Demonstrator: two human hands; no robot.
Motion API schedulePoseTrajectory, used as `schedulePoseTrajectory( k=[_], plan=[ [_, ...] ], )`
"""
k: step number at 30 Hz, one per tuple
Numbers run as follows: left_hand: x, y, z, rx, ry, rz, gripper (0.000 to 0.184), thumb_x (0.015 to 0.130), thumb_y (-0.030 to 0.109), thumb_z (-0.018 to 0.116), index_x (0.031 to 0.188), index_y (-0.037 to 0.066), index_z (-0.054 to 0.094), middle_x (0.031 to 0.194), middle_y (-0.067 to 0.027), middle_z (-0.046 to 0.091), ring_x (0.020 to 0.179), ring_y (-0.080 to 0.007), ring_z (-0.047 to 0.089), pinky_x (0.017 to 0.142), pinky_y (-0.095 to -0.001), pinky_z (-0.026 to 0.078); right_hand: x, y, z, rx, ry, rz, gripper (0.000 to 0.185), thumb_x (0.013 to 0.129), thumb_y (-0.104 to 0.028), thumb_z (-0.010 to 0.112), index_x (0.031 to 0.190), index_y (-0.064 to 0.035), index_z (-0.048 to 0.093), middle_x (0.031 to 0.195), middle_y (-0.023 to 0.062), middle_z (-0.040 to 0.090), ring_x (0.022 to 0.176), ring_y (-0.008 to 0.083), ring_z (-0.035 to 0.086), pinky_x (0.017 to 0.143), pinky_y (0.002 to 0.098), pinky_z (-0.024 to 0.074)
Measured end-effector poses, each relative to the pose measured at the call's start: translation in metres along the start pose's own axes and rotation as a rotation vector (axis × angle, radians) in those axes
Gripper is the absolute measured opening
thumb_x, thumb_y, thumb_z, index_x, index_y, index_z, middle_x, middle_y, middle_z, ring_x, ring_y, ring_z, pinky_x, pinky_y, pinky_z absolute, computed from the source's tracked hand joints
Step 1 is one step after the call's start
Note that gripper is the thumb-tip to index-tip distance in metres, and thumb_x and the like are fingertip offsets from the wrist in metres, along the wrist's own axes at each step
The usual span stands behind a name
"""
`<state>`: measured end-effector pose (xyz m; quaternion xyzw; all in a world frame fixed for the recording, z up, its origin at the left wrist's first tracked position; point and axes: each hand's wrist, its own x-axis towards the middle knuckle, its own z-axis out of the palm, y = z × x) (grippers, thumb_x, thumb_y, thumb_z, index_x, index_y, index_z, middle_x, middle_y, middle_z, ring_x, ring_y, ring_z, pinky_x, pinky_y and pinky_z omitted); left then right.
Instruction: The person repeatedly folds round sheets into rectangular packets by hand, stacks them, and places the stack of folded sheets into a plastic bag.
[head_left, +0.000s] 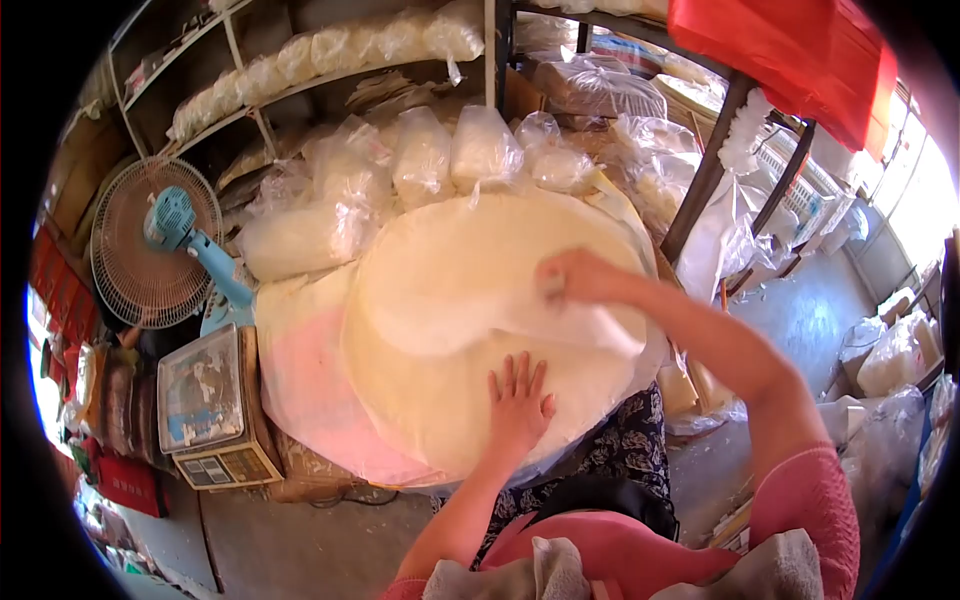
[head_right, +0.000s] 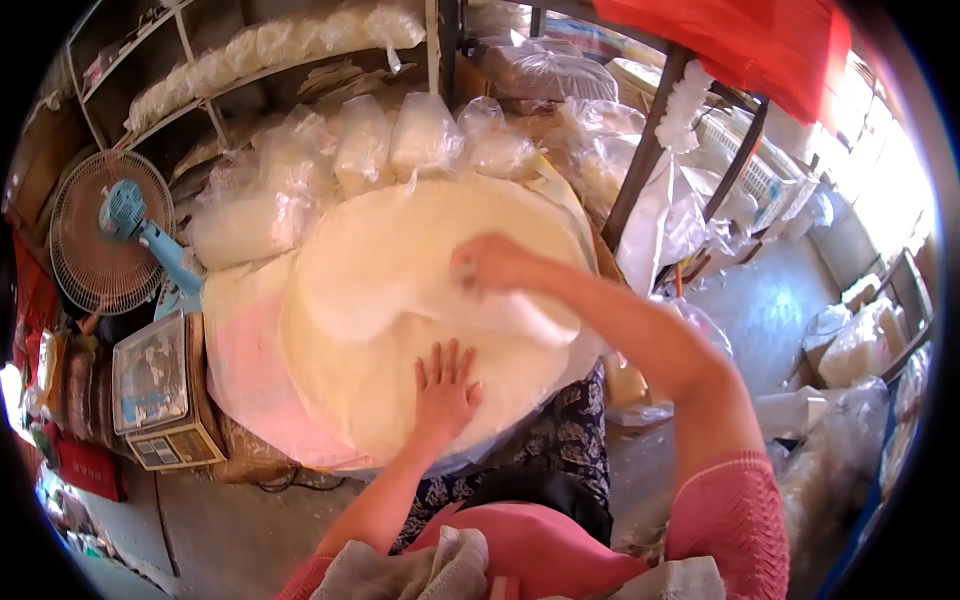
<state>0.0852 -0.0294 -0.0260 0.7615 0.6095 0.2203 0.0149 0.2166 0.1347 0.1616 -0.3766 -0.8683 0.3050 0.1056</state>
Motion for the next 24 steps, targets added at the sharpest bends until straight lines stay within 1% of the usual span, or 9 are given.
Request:
schedulePoseTrajectory(
  k=[2, 3, 5, 8, 13, 16, 18, 21, 24],
  plan=[
    [0.000, 0.001, -0.002, 0.020, 0.000, 0.000, 0.055, 0.093, 0.039, 0.041, 0.142, 0.014, 0.037, 0.151, -0.0139, 0.024, 0.140, -0.0355, 0.019, 0.112, -0.0570, 0.012, 0.076, 0.053, -0.052, -0.682, 0.267, -0.111, 0.015, 0.074, -0.018, 0.058, 0.085, -0.0089, 0.063, 0.085, 0.0112, 0.067, 0.074, 0.0284, 0.063, 0.066, 0.0420, 0.0503],
    [0.000, 0.002, -0.003, 0.030, -0.001, -0.004, 0.055, 0.093, 0.039, 0.042, 0.142, 0.015, 0.037, 0.151, -0.0135, 0.024, 0.140, -0.0347, 0.019, 0.112, -0.0556, 0.011, 0.047, -0.002, -0.087, -0.673, 0.677, -0.287, 0.016, 0.078, -0.015, 0.052, 0.088, -0.0091, 0.063, 0.079, 0.0126, 0.066, 0.076, 0.0302, 0.064, 0.065, 0.0432, 0.0501],
    [0.000, 0.001, -0.005, 0.029, -0.003, -0.004, 0.056, 0.093, 0.039, 0.042, 0.142, 0.015, 0.036, 0.152, -0.0129, 0.023, 0.141, -0.0340, 0.019, 0.113, -0.0546, 0.010, 0.018, -0.086, -0.127, -0.436, 0.937, -0.236, 0.022, 0.079, -0.009, 0.055, 0.100, -0.0063, 0.061, 0.089, 0.0167, 0.066, 0.079, 0.0321, 0.064, 0.068, 0.0371, 0.0501],
    [0.001, 0.003, -0.009, -0.027, 0.030, 0.017, 0.052, 0.093, 0.036, 0.045, 0.139, 0.012, 0.040, 0.149, -0.0148, 0.028, 0.138, -0.0349, 0.023, 0.111, -0.0557, 0.016, -0.026, -0.139, -0.112, -0.525, 1.078, -0.532, 0.023, 0.077, -0.003, 0.053, 0.097, -0.0084, 0.061, 0.083, 0.0184, 0.065, 0.072, 0.0380, 0.061, 0.062, 0.0448, 0.0483],
    [0.013, -0.029, -0.009, -0.447, -0.080, -0.183, 0.049, 0.095, 0.038, 0.041, 0.138, 0.014, 0.040, 0.141, -0.0118, 0.038, 0.132, -0.0302, 0.032, 0.109, -0.0481, 0.020, -0.093, -0.106, -0.011, -0.761, 0.782, -0.723, 0.039, 0.067, -0.004, 0.061, 0.106, -0.0027, 0.062, 0.089, 0.0069, 0.062, 0.071, 0.0209, 0.059, 0.059, 0.0325, 0.0486],
    [0.011, -0.071, -0.047, -1.547, 0.384, -0.661, 0.046, 0.094, 0.039, 0.045, 0.131, 0.011, 0.046, 0.128, -0.0104, 0.048, 0.118, -0.0268, 0.043, 0.098, -0.0432, 0.032, -0.122, -0.067, 0.052, -0.628, 0.535, -0.633, 0.038, 0.070, -0.007, 0.060, 0.107, -0.0018, 0.061, 0.100, 0.0096, 0.058, 0.086, 0.0217, 0.057, 0.079, 0.0343, 0.0490],
    [-0.002, -0.093, -0.083, -1.985, 0.683, -0.727, 0.045, 0.092, 0.040, 0.048, 0.126, 0.010, 0.050, 0.119, -0.0095, 0.054, 0.109, -0.0245, 0.050, 0.091, -0.0399, 0.039, -0.137, -0.028, 0.093, -0.516, 0.416, -0.509, 0.037, 0.071, -0.008, 0.059, 0.108, -0.0050, 0.061, 0.104, 0.0096, 0.057, 0.097, 0.0243, 0.056, 0.091, 0.0402, 0.0440],
    [-0.021, -0.119, -0.107, -1.885, 0.723, -0.807, 0.044, 0.091, 0.042, 0.053, 0.118, 0.007, 0.056, 0.106, -0.0082, 0.063, 0.095, -0.0211, 0.060, 0.080, -0.0350, 0.051, -0.165, 0.024, 0.142, -0.450, 0.337, -0.330, 0.037, 0.070, -0.005, 0.058, 0.107, -0.0073, 0.062, 0.110, 0.0091, 0.057, 0.110, 0.0270, 0.052, 0.098, 0.0463, 0.0381],
    [-0.037, -0.132, -0.104, -1.131, 0.383, -0.990, 0.025, 0.087, 0.029, 0.062, 0.084, 0.005, 0.064, 0.069, -0.0026, 0.058, 0.061, -0.0127, 0.056, 0.053, -0.0275, 0.046, -0.179, 0.055, 0.149, -0.475, 0.338, -0.210, 0.038, 0.069, -0.002, 0.057, 0.106, -0.0076, 0.062, 0.114, 0.0082, 0.056, 0.116, 0.0277, 0.049, 0.101, 0.0503, 0.0340]
  ],
)
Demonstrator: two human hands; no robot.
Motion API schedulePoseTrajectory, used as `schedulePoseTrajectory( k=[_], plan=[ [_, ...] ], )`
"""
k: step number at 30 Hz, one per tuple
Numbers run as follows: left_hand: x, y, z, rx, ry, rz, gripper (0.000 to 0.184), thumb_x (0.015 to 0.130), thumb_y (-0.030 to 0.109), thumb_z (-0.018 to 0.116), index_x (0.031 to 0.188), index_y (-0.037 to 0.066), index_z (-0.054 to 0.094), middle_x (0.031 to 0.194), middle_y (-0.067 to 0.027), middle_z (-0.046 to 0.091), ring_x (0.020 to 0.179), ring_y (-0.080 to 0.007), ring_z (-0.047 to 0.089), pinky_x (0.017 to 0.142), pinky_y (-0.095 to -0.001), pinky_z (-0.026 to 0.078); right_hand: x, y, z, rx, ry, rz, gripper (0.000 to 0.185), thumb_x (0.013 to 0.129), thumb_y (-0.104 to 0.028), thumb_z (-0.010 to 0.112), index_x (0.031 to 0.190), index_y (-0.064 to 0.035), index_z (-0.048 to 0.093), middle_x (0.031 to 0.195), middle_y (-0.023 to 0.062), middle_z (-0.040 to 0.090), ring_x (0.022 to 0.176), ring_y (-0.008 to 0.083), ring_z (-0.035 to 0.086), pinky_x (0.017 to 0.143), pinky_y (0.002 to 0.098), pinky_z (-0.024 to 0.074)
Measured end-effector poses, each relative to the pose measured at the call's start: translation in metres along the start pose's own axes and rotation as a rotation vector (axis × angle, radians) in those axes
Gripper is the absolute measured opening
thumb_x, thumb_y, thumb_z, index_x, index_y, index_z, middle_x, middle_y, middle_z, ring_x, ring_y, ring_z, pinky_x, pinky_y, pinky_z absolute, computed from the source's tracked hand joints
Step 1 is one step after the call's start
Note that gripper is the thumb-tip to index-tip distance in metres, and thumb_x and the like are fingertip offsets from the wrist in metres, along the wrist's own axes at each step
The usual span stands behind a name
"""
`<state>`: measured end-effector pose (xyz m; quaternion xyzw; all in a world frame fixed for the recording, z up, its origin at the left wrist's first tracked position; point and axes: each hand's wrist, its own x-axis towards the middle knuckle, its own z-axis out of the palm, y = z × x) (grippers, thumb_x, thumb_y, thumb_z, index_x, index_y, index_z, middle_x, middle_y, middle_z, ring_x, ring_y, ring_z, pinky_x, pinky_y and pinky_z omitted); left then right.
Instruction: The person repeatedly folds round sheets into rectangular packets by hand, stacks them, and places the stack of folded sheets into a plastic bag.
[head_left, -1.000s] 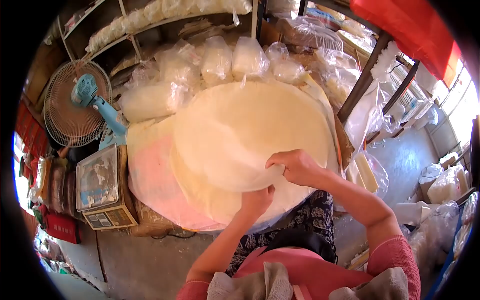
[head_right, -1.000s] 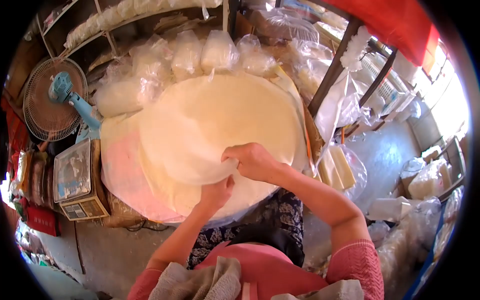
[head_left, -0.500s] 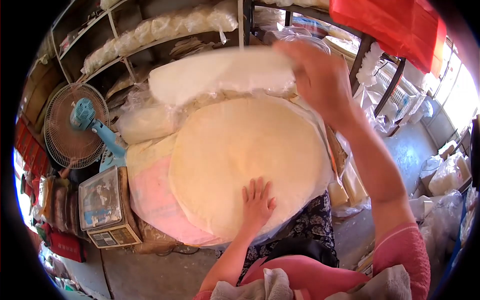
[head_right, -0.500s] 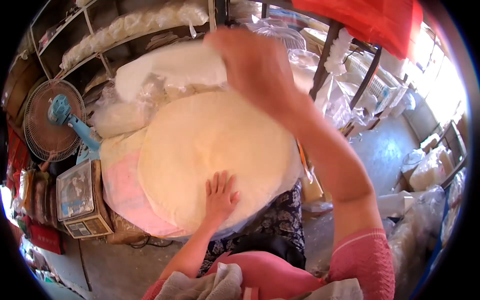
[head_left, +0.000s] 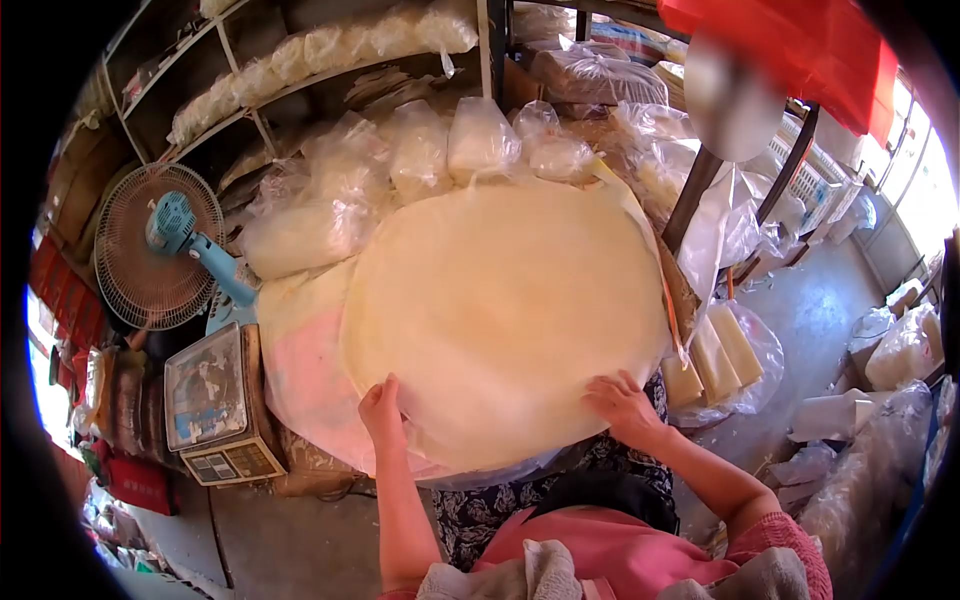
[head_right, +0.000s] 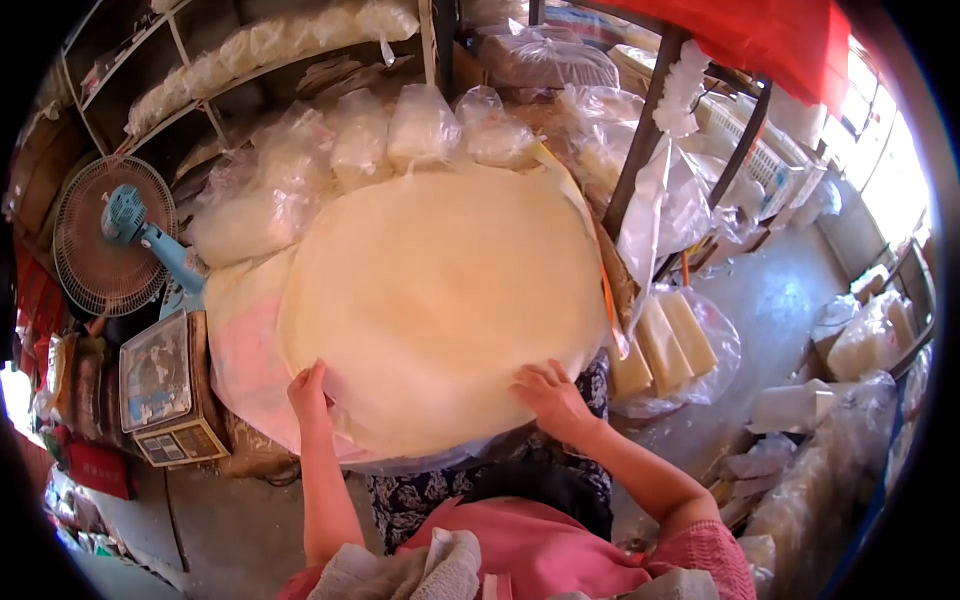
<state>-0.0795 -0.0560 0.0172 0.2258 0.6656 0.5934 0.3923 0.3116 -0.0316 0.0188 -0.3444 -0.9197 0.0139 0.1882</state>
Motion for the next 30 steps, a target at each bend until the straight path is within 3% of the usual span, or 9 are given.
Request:
schedulePoseTrajectory(
  k=[3, 6, 12, 17, 20, 23, 24, 26, 30],
  plan=[
    [-0.025, 0.014, 0.000, 0.165, 0.145, 0.112, 0.026, 0.082, 0.017, 0.063, 0.060, 0.005, 0.055, 0.052, 0.0028, 0.045, 0.046, -0.0075, 0.043, 0.042, -0.0257, 0.035, -0.007, 0.012, -0.007, 0.005, 0.125, 0.091, 0.039, 0.066, 0.002, 0.058, 0.103, -0.0074, 0.062, 0.112, 0.0064, 0.058, 0.116, 0.0265, 0.051, 0.103, 0.0520, 0.0311],
    [-0.017, -0.006, -0.038, 0.256, 0.225, 0.288, 0.022, 0.079, 0.013, 0.060, 0.061, 0.003, 0.054, 0.054, 0.0028, 0.045, 0.046, -0.0072, 0.042, 0.042, -0.0244, 0.031, -0.001, 0.002, -0.046, 0.024, 0.229, 0.105, 0.038, 0.065, 0.006, 0.057, 0.100, -0.0075, 0.062, 0.108, 0.0062, 0.060, 0.114, 0.0260, 0.053, 0.104, 0.0509, 0.0301],
    [-0.020, 0.021, -0.084, 0.101, 0.297, 0.126, 0.017, 0.076, 0.013, 0.061, 0.064, 0.002, 0.058, 0.056, 0.0021, 0.049, 0.050, -0.0079, 0.045, 0.045, -0.0248, 0.030, -0.028, -0.004, -0.037, 0.115, 0.110, 0.087, 0.036, 0.068, 0.006, 0.056, 0.099, -0.0086, 0.063, 0.109, 0.0034, 0.061, 0.116, 0.0234, 0.053, 0.106, 0.0495, 0.0287],
    [0.005, 0.050, -0.111, -0.190, 0.180, 0.046, 0.021, 0.078, 0.018, 0.058, 0.082, -0.002, 0.064, 0.081, -0.0075, 0.063, 0.070, -0.0188, 0.060, 0.063, -0.0304, 0.047, -0.013, -0.034, -0.088, 0.284, 0.317, -0.014, 0.033, 0.071, 0.004, 0.058, 0.100, -0.0105, 0.064, 0.108, 0.0022, 0.064, 0.112, 0.0210, 0.057, 0.107, 0.0492, 0.0299],
    [0.019, 0.057, -0.114, -0.242, 0.089, -0.087, 0.030, 0.081, 0.022, 0.055, 0.096, -0.001, 0.064, 0.089, -0.0085, 0.065, 0.075, -0.0220, 0.063, 0.068, -0.0326, 0.050, -0.024, -0.017, -0.058, 0.270, 0.018, 0.073, 0.032, 0.073, 0.005, 0.060, 0.101, -0.0108, 0.065, 0.105, 0.0052, 0.066, 0.108, 0.0245, 0.059, 0.103, 0.0484, 0.0357],
    [0.010, 0.056, -0.107, -0.254, -0.038, 0.055, 0.037, 0.083, 0.026, 0.056, 0.109, 0.000, 0.060, 0.101, -0.0095, 0.063, 0.086, -0.0227, 0.061, 0.073, -0.0349, 0.050, -0.036, -0.013, -0.048, 0.651, 0.011, 0.225, 0.028, 0.076, 0.006, 0.059, 0.099, -0.0084, 0.066, 0.100, 0.0082, 0.067, 0.103, 0.0290, 0.061, 0.099, 0.0436, 0.0416],
    [0.004, 0.058, -0.103, -0.305, -0.064, 0.047, 0.040, 0.084, 0.028, 0.057, 0.113, 0.001, 0.058, 0.105, -0.0099, 0.063, 0.091, -0.0229, 0.061, 0.076, -0.0354, 0.049, -0.034, -0.015, -0.051, 0.646, 0.003, 0.306, 0.025, 0.079, 0.006, 0.056, 0.099, -0.0051, 0.066, 0.093, 0.0108, 0.067, 0.091, 0.0335, 0.062, 0.089, 0.0353, 0.0481],
    [-0.009, 0.092, -0.064, -0.582, -0.071, -0.091, 0.045, 0.086, 0.029, 0.058, 0.121, 0.003, 0.054, 0.117, -0.0110, 0.060, 0.105, -0.0237, 0.058, 0.086, -0.0356, 0.047, -0.028, -0.019, -0.052, 0.781, 0.078, 0.602, 0.015, 0.084, 0.000, 0.057, 0.096, -0.0015, 0.064, 0.082, 0.0088, 0.066, 0.076, 0.0221, 0.064, 0.070, 0.0281, 0.0485],
    [0.011, 0.068, 0.005, 0.118, -0.093, 0.546, 0.048, 0.092, 0.031, 0.051, 0.134, 0.007, 0.046, 0.138, -0.0118, 0.047, 0.130, -0.0251, 0.040, 0.107, -0.0388, 0.030, -0.026, 0.013, -0.007, 1.112, 0.388, 0.910, 0.011, 0.091, -0.009, 0.057, 0.086, -0.0008, 0.062, 0.075, 0.0014, 0.063, 0.065, 0.0059, 0.056, 0.055, 0.0225, 0.0409]
  ],
)
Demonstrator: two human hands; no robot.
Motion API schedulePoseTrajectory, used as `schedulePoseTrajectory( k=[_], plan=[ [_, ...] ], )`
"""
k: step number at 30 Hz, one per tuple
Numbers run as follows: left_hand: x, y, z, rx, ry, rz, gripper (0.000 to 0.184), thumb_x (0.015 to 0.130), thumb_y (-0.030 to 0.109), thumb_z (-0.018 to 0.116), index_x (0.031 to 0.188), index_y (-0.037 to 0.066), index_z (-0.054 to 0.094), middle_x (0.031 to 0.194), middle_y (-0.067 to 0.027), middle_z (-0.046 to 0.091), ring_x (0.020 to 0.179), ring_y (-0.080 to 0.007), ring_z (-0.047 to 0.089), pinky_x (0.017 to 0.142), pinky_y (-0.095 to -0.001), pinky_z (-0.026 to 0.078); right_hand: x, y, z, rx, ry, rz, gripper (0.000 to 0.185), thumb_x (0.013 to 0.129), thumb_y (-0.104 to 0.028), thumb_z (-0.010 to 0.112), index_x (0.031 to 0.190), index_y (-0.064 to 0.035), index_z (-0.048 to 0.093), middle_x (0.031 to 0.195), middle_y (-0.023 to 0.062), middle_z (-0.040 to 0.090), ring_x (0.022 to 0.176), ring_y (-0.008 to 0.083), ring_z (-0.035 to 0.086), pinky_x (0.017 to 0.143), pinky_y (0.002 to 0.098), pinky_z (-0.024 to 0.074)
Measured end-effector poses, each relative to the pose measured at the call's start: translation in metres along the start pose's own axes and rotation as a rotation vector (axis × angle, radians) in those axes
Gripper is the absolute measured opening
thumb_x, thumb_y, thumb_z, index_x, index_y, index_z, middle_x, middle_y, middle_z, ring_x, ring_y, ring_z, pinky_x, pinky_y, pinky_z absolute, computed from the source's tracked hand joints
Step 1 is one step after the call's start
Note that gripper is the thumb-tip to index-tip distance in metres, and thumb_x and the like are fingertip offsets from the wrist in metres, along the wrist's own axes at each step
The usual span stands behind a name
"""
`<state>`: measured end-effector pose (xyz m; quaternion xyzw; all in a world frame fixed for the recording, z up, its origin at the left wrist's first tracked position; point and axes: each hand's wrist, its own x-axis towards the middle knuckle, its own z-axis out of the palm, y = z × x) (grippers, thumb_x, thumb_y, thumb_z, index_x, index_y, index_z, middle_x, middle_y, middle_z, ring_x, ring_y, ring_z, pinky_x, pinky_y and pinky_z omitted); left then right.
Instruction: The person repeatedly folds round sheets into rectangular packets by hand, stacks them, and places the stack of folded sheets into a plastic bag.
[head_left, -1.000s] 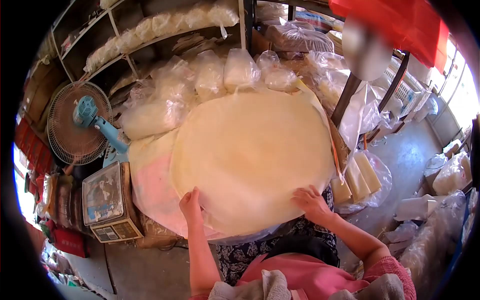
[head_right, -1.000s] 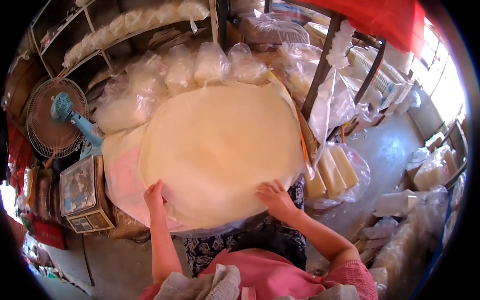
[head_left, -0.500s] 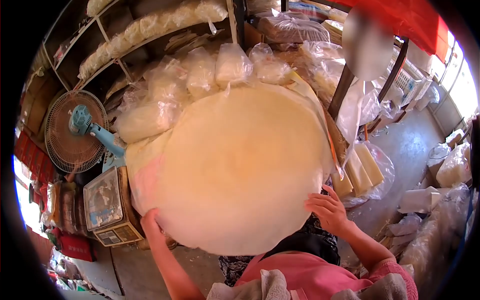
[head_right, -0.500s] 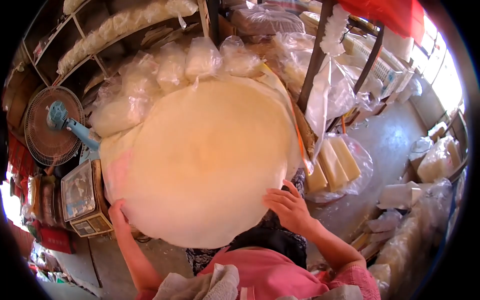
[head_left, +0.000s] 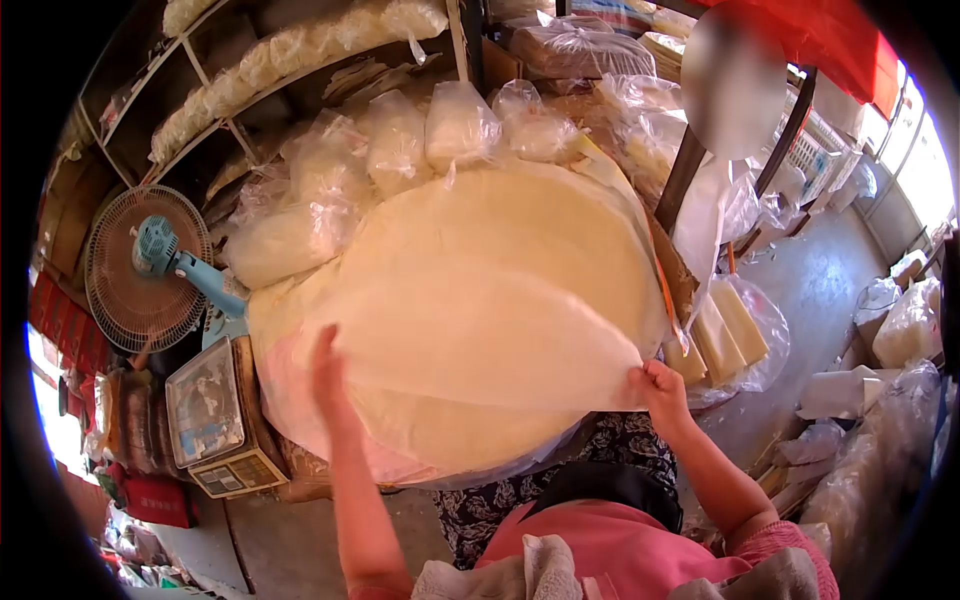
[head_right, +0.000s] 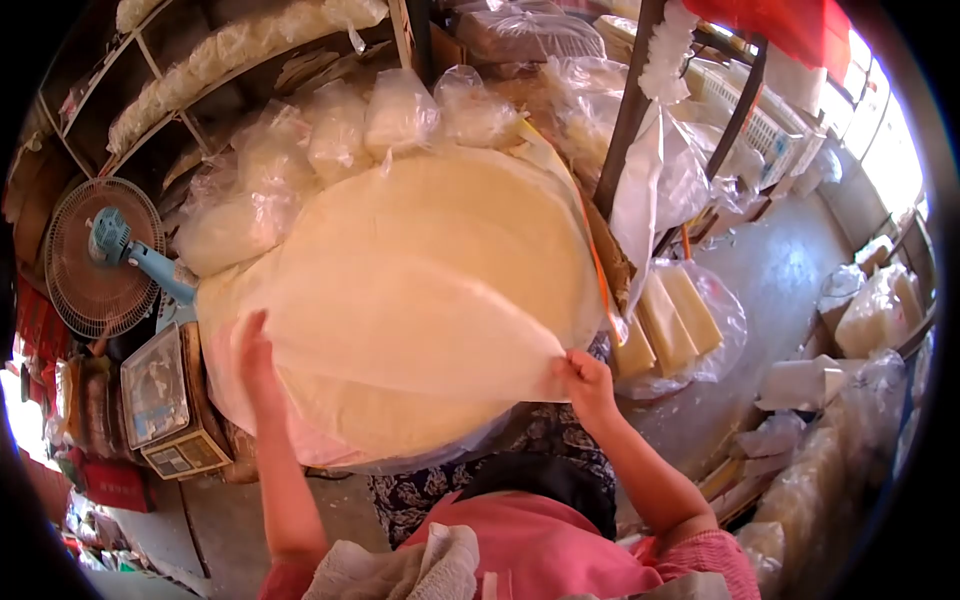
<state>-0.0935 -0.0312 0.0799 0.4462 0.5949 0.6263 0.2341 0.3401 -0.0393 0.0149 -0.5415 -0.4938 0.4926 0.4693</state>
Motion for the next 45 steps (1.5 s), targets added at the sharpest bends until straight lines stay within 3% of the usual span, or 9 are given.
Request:
schedulePoseTrajectory(
  k=[6, 15, 23, 27, 30, 34, 38, 41, 45],
  plan=[
    [-0.025, -0.063, 0.090, 0.958, -0.545, 0.271, 0.056, 0.089, 0.022, 0.056, 0.138, 0.002, 0.038, 0.145, -0.0151, 0.035, 0.138, -0.0297, 0.027, 0.112, -0.0438, 0.023, 0.017, 0.046, -0.002, 0.073, 0.107, 0.228, 0.012, 0.093, -0.014, 0.057, 0.087, -0.0030, 0.060, 0.076, -0.0035, 0.057, 0.069, 0.0050, 0.051, 0.063, 0.0205, 0.0416],
    [-0.094, -0.039, 0.133, 0.595, -0.697, 0.546, 0.065, 0.087, 0.037, 0.059, 0.137, 0.001, 0.038, 0.144, -0.0179, 0.034, 0.136, -0.0353, 0.028, 0.111, -0.0460, 0.025, 0.005, 0.025, 0.013, 0.361, 0.200, 0.285, 0.013, 0.094, -0.013, 0.056, 0.092, -0.0019, 0.060, 0.081, 0.0003, 0.060, 0.068, 0.0085, 0.054, 0.062, 0.0230, 0.0450],
    [-0.115, -0.052, 0.151, 0.626, -0.667, 0.539, 0.071, 0.083, 0.042, 0.063, 0.135, -0.001, 0.040, 0.139, -0.0190, 0.042, 0.132, -0.0315, 0.037, 0.107, -0.0432, 0.033, -0.008, -0.063, 0.019, 0.735, -0.030, 0.337, 0.019, 0.090, 0.001, 0.048, 0.108, 0.0029, 0.054, 0.107, 0.0136, 0.062, 0.100, 0.0241, 0.063, 0.088, 0.0375, 0.0522],
    [-0.126, -0.045, 0.150, 0.166, -0.514, -0.170, 0.048, 0.087, 0.034, 0.060, 0.117, -0.003, 0.053, 0.120, -0.0143, 0.058, 0.114, -0.0231, 0.056, 0.093, -0.0351, 0.046, -0.039, -0.160, 0.051, 0.314, -0.200, -0.218, 0.032, 0.091, -0.002, 0.048, 0.122, 0.0052, 0.049, 0.124, 0.0188, 0.055, 0.112, 0.0305, 0.057, 0.096, 0.0445, 0.0450],
    [-0.135, -0.055, 0.144, -0.441, -0.349, -0.758, 0.032, 0.094, 0.028, 0.052, 0.108, 0.000, 0.056, 0.112, -0.0099, 0.062, 0.105, -0.0158, 0.060, 0.085, -0.0290, 0.049, -0.017, -0.150, 0.063, -0.401, -0.078, -1.049, 0.044, 0.089, -0.008, 0.056, 0.130, 0.0017, 0.044, 0.132, 0.0206, 0.047, 0.121, 0.0357, 0.049, 0.101, 0.0470, 0.0392],
    [-0.146, -0.045, 0.151, -1.051, -0.003, -0.988, 0.034, 0.098, 0.029, 0.047, 0.117, 0.001, 0.050, 0.113, -0.0089, 0.060, 0.103, -0.0155, 0.060, 0.086, -0.0288, 0.050, 0.030, -0.072, 0.123, -0.731, -0.240, -0.784, 0.054, 0.086, -0.021, 0.062, 0.134, -0.0066, 0.043, 0.141, 0.0207, 0.035, 0.132, 0.0415, 0.032, 0.106, 0.0538, 0.0287],
    [-0.153, -0.058, 0.134, -1.113, -0.183, -0.869, 0.032, 0.095, 0.019, 0.050, 0.123, 0.003, 0.049, 0.121, -0.0095, 0.058, 0.110, -0.0204, 0.058, 0.091, -0.0352, 0.048, 0.052, -0.001, 0.144, -1.034, -0.262, -0.797, 0.055, 0.088, -0.035, 0.057, 0.135, -0.0110, 0.044, 0.144, 0.0199, 0.031, 0.135, 0.0442, 0.022, 0.107, 0.0596, 0.0207],
    [-0.155, -0.031, 0.096, -0.231, -0.507, -0.715, 0.026, 0.092, 0.011, 0.053, 0.114, -0.002, 0.053, 0.100, -0.0099, 0.064, 0.094, -0.0197, 0.063, 0.081, -0.0336, 0.051, 0.054, 0.008, 0.147, -1.113, -0.258, -0.808, 0.057, 0.089, -0.041, 0.054, 0.136, -0.0115, 0.044, 0.144, 0.0197, 0.031, 0.135, 0.0451, 0.021, 0.107, 0.0604, 0.0179],
    [-0.120, -0.013, 0.069, 0.508, -0.370, 0.304, 0.033, 0.085, 0.012, 0.061, 0.115, -0.001, 0.053, 0.108, -0.0146, 0.063, 0.103, -0.0289, 0.061, 0.086, -0.0404, 0.049, 0.051, 0.009, 0.149, -1.145, -0.237, -0.803, 0.058, 0.089, -0.044, 0.052, 0.137, -0.0125, 0.044, 0.145, 0.0179, 0.031, 0.135, 0.0440, 0.021, 0.108, 0.0601, 0.0162]
  ],
)
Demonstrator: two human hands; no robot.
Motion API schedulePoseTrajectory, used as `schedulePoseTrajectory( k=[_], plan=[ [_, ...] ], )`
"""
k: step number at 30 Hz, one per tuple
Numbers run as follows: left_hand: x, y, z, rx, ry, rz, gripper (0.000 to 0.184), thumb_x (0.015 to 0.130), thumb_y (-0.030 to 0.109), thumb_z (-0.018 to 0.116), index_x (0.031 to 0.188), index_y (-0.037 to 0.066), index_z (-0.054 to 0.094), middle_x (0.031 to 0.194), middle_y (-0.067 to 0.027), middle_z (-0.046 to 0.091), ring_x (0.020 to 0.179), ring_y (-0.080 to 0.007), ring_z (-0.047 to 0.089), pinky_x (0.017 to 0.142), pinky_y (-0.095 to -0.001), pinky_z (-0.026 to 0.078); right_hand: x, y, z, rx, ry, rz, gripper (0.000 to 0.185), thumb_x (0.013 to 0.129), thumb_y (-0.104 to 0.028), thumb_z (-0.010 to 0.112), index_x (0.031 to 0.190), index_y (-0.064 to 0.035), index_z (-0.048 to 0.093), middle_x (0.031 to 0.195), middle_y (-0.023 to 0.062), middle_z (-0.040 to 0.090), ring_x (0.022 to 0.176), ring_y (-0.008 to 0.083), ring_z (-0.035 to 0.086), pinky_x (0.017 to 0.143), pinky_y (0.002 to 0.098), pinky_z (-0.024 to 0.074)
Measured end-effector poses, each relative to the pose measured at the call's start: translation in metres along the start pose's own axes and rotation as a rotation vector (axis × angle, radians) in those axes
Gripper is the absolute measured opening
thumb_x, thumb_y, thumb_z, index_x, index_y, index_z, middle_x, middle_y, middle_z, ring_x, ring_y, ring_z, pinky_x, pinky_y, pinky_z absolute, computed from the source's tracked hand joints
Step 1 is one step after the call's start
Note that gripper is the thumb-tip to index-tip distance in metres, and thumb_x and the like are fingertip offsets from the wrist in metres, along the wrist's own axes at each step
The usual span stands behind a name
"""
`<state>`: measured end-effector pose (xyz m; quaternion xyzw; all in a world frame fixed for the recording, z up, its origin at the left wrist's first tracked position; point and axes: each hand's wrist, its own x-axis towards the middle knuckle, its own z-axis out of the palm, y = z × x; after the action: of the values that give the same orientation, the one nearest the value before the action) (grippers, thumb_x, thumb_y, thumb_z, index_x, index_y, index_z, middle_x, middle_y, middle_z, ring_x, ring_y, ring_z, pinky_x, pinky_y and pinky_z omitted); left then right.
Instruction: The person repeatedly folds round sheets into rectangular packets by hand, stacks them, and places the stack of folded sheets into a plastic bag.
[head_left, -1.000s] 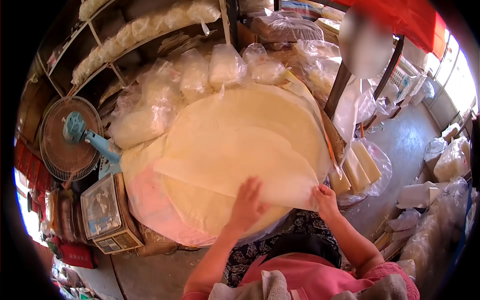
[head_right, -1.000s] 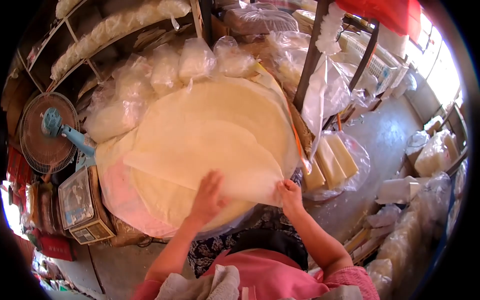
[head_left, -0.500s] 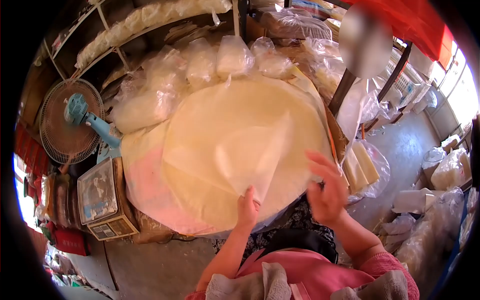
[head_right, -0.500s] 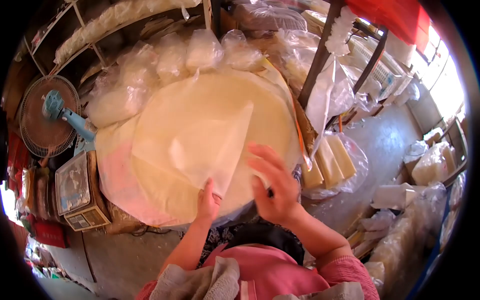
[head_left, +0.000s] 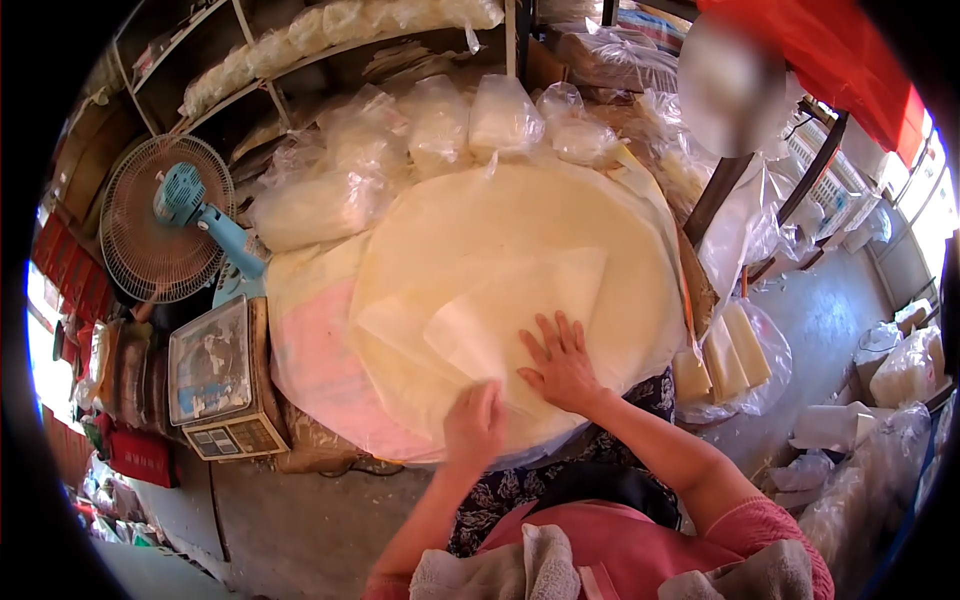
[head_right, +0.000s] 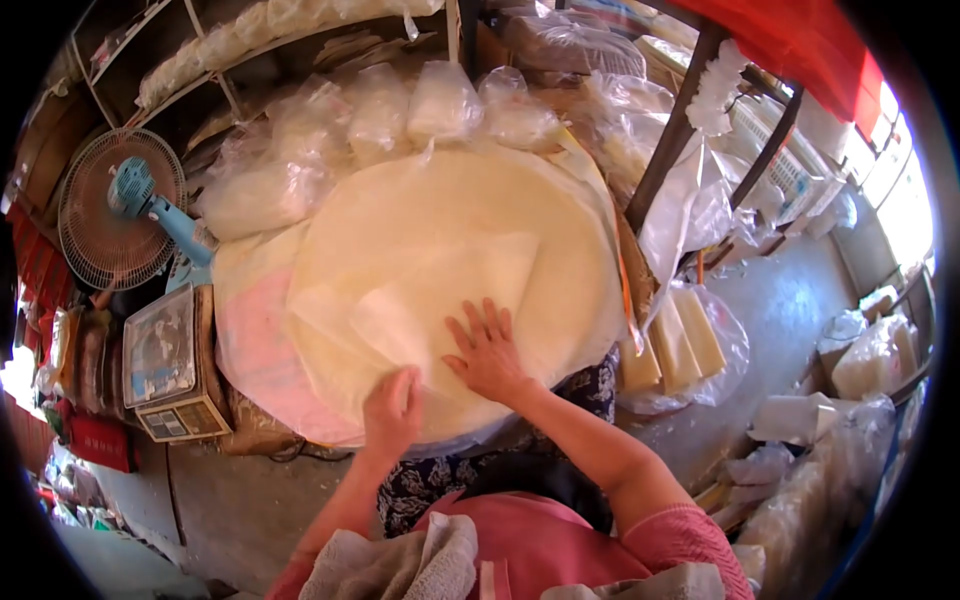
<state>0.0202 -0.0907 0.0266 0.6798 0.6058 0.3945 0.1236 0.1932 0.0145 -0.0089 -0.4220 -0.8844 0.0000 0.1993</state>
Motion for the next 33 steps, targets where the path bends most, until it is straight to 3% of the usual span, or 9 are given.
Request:
schedulePoseTrajectory(
  k=[3, 6, 10, 13, 19, 22, 25, 28, 33],
  plan=[
    [0.044, -0.009, -0.017, 0.432, -0.024, 0.258, 0.049, 0.084, 0.022, 0.064, 0.124, -0.001, 0.048, 0.131, -0.0155, 0.050, 0.122, -0.0337, 0.047, 0.100, -0.0456, 0.039, 0.012, 0.008, -0.015, -0.015, -0.207, 0.022, 0.057, 0.091, -0.045, 0.048, 0.140, -0.0157, 0.040, 0.148, 0.0146, 0.027, 0.138, 0.0397, 0.016, 0.108, 0.0600, 0.0156],
    [0.026, -0.059, 0.005, 0.410, -0.149, 0.083, 0.058, 0.088, 0.031, 0.058, 0.133, -0.001, 0.041, 0.143, -0.0185, 0.035, 0.134, -0.0346, 0.031, 0.110, -0.0463, 0.026, 0.033, 0.095, 0.003, -0.283, -0.181, 0.194, 0.053, 0.090, -0.043, 0.049, 0.134, -0.0132, 0.046, 0.148, 0.0142, 0.030, 0.138, 0.0373, 0.022, 0.107, 0.0590, 0.0218],
    [0.028, -0.058, -0.001, 0.365, -0.213, 0.082, 0.072, 0.083, 0.041, 0.063, 0.135, -0.002, 0.038, 0.145, -0.0194, 0.033, 0.136, -0.0348, 0.028, 0.111, -0.0454, 0.024, 0.045, 0.144, 0.007, 0.214, 0.264, 0.511, 0.056, 0.089, -0.030, 0.057, 0.138, -0.0091, 0.039, 0.142, 0.0188, 0.036, 0.128, 0.0324, 0.040, 0.101, 0.0499, 0.0362],
    [0.031, -0.047, -0.015, 0.337, -0.274, 0.059, 0.080, 0.078, 0.044, 0.068, 0.136, -0.002, 0.037, 0.146, -0.0202, 0.030, 0.137, -0.0343, 0.026, 0.112, -0.0456, 0.023, 0.040, 0.097, -0.017, 1.090, 0.411, 0.953, 0.057, 0.087, -0.019, 0.060, 0.137, -0.0054, 0.036, 0.130, 0.0184, 0.049, 0.110, 0.0277, 0.057, 0.085, 0.0414, 0.0504],
    [0.028, -0.037, -0.018, 0.371, -0.290, 0.096, 0.073, 0.078, 0.038, 0.069, 0.136, 0.004, 0.040, 0.141, -0.0213, 0.036, 0.132, -0.0318, 0.034, 0.107, -0.0426, 0.030, 0.014, 0.034, -0.038, 1.496, -0.008, 1.045, 0.068, 0.087, -0.020, 0.060, 0.144, -0.0074, 0.024, 0.115, 0.0134, 0.060, 0.089, 0.0198, 0.064, 0.064, 0.0369, 0.0557],
    [0.013, -0.041, -0.015, 0.070, -0.225, -0.031, 0.054, 0.083, 0.030, 0.066, 0.129, 0.006, 0.049, 0.129, -0.0216, 0.050, 0.115, -0.0291, 0.052, 0.095, -0.0383, 0.043, 0.017, 0.034, -0.077, 1.894, -0.129, 0.818, 0.070, 0.089, -0.027, 0.058, 0.147, -0.0126, 0.021, 0.125, 0.0145, 0.053, 0.099, 0.0233, 0.062, 0.079, 0.0385, 0.0536],
    [0.005, -0.011, -0.023, -0.334, -0.351, -0.705, 0.030, 0.091, 0.023, 0.058, 0.110, 0.001, 0.061, 0.108, -0.0179, 0.062, 0.086, -0.0214, 0.064, 0.073, -0.0311, 0.051, 0.027, -0.010, -0.108, 1.536, 0.142, 0.347, 0.066, 0.091, -0.035, 0.054, 0.146, -0.0129, 0.024, 0.140, 0.0178, 0.038, 0.120, 0.0340, 0.049, 0.099, 0.0460, 0.0405],
    [-0.016, -0.028, 0.011, -1.236, 0.019, -0.872, 0.034, 0.093, 0.024, 0.055, 0.113, -0.005, 0.057, 0.113, -0.0162, 0.060, 0.095, -0.0213, 0.062, 0.079, -0.0333, 0.052, 0.028, -0.015, -0.053, 0.345, 0.035, 0.062, 0.066, 0.092, -0.040, 0.052, 0.146, -0.0127, 0.026, 0.150, 0.0180, 0.020, 0.135, 0.0393, 0.026, 0.110, 0.0520, 0.0214],
    [-0.019, -0.029, 0.011, -1.484, 0.101, -0.894, 0.046, 0.094, 0.023, 0.053, 0.127, -0.007, 0.041, 0.125, -0.0173, 0.053, 0.110, -0.0267, 0.057, 0.090, -0.0407, 0.051, 0.026, -0.015, 0.006, 0.029, -0.101, 0.119, 0.066, 0.092, -0.040, 0.053, 0.144, -0.0083, 0.028, 0.150, 0.0176, 0.021, 0.138, 0.0392, 0.019, 0.110, 0.0525, 0.0201]
  ],
)
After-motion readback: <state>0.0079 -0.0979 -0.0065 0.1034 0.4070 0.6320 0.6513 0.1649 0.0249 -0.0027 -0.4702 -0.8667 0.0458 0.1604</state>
